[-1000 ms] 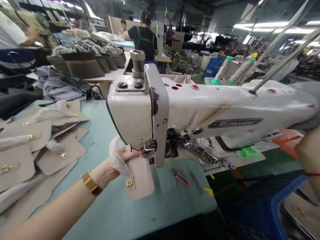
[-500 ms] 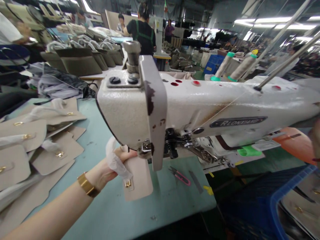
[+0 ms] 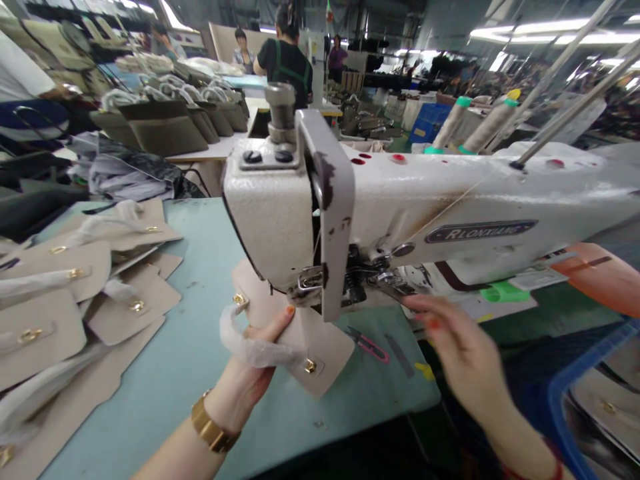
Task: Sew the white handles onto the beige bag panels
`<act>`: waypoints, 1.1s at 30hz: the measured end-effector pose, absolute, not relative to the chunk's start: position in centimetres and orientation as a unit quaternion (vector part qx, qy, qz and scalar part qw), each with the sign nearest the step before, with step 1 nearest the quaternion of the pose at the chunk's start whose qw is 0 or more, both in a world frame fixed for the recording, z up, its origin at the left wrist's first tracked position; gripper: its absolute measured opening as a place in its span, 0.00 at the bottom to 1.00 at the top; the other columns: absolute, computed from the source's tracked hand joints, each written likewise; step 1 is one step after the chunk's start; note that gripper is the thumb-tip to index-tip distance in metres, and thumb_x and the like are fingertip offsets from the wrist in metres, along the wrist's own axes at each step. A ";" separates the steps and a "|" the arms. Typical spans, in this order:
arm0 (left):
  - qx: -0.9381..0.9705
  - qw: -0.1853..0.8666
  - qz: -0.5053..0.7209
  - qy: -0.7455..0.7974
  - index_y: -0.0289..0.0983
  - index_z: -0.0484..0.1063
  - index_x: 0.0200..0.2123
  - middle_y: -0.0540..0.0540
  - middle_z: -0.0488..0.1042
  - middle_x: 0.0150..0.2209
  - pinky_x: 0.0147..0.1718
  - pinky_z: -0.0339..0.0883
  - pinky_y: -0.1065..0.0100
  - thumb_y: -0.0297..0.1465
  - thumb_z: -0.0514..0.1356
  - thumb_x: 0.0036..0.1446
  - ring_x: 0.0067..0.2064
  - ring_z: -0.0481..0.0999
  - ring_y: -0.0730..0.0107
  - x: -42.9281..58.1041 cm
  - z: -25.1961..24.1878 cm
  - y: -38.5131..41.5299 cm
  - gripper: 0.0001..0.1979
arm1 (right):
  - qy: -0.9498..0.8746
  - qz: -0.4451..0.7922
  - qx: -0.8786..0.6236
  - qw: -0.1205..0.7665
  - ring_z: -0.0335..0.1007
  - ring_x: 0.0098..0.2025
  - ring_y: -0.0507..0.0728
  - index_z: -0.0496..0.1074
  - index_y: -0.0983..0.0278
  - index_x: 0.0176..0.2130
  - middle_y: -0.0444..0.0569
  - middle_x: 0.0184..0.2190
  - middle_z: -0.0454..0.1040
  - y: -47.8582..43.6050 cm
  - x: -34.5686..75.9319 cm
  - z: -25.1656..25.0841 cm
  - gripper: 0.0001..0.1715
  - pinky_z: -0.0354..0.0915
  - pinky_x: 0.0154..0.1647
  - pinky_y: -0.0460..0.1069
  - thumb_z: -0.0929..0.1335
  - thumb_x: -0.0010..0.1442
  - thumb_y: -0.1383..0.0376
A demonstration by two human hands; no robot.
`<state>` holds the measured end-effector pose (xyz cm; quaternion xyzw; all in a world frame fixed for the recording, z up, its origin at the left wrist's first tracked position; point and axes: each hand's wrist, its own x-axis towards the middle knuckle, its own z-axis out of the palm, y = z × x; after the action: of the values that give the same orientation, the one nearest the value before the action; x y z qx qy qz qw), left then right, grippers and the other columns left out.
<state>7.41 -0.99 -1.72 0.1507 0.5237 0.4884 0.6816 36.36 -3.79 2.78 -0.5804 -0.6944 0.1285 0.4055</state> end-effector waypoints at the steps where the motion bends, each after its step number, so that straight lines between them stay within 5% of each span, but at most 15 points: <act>1: 0.140 0.681 0.496 0.520 0.38 0.72 0.49 0.39 0.73 0.56 0.45 0.75 0.66 0.30 0.72 0.43 0.55 0.73 0.51 7.9 -1.9 -1.3 0.27 | -0.710 0.206 -0.553 0.385 0.71 0.49 0.58 0.75 0.61 0.45 0.54 0.47 0.75 -4.0 33.9 1.9 0.16 0.66 0.50 0.50 0.62 0.66 0.58; 4: 0.119 0.654 0.537 0.519 0.37 0.73 0.49 0.38 0.72 0.56 0.47 0.74 0.62 0.30 0.70 0.47 0.55 0.73 0.51 9.0 -2.6 -1.8 0.23 | -0.700 0.345 -0.542 0.312 0.74 0.42 0.56 0.75 0.65 0.44 0.52 0.41 0.77 -2.7 28.9 0.6 0.16 0.66 0.42 0.46 0.62 0.67 0.61; 8: 0.110 0.624 0.581 0.512 0.36 0.74 0.48 0.37 0.73 0.55 0.49 0.73 0.59 0.26 0.68 0.48 0.54 0.74 0.50 9.8 -3.2 -1.9 0.21 | -0.730 0.366 -0.528 0.233 0.70 0.29 0.52 0.76 0.68 0.29 0.47 0.25 0.75 0.5 26.8 1.4 0.18 0.58 0.29 0.44 0.63 0.65 0.63; 22: 0.077 0.645 0.592 0.476 0.37 0.74 0.46 0.37 0.73 0.54 0.53 0.70 0.56 0.25 0.69 0.46 0.53 0.75 0.51 10.9 -2.0 -2.3 0.21 | -0.738 0.368 -0.496 0.270 0.68 0.31 0.52 0.74 0.68 0.29 0.46 0.26 0.74 1.6 26.3 1.7 0.12 0.58 0.30 0.43 0.66 0.61 0.65; 33: 0.102 0.638 0.597 0.476 0.37 0.73 0.48 0.39 0.76 0.51 0.45 0.75 0.61 0.24 0.69 0.47 0.49 0.77 0.55 10.8 -2.0 -1.9 0.23 | -0.734 0.386 -0.476 0.293 0.66 0.29 0.52 0.73 0.67 0.25 0.43 0.19 0.69 1.8 26.2 0.4 0.15 0.57 0.29 0.43 0.65 0.61 0.66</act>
<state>10.83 -1.90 -2.05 0.1016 0.4756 0.5972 0.6379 26.20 1.79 0.39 -0.4758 -0.7337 0.3865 0.2930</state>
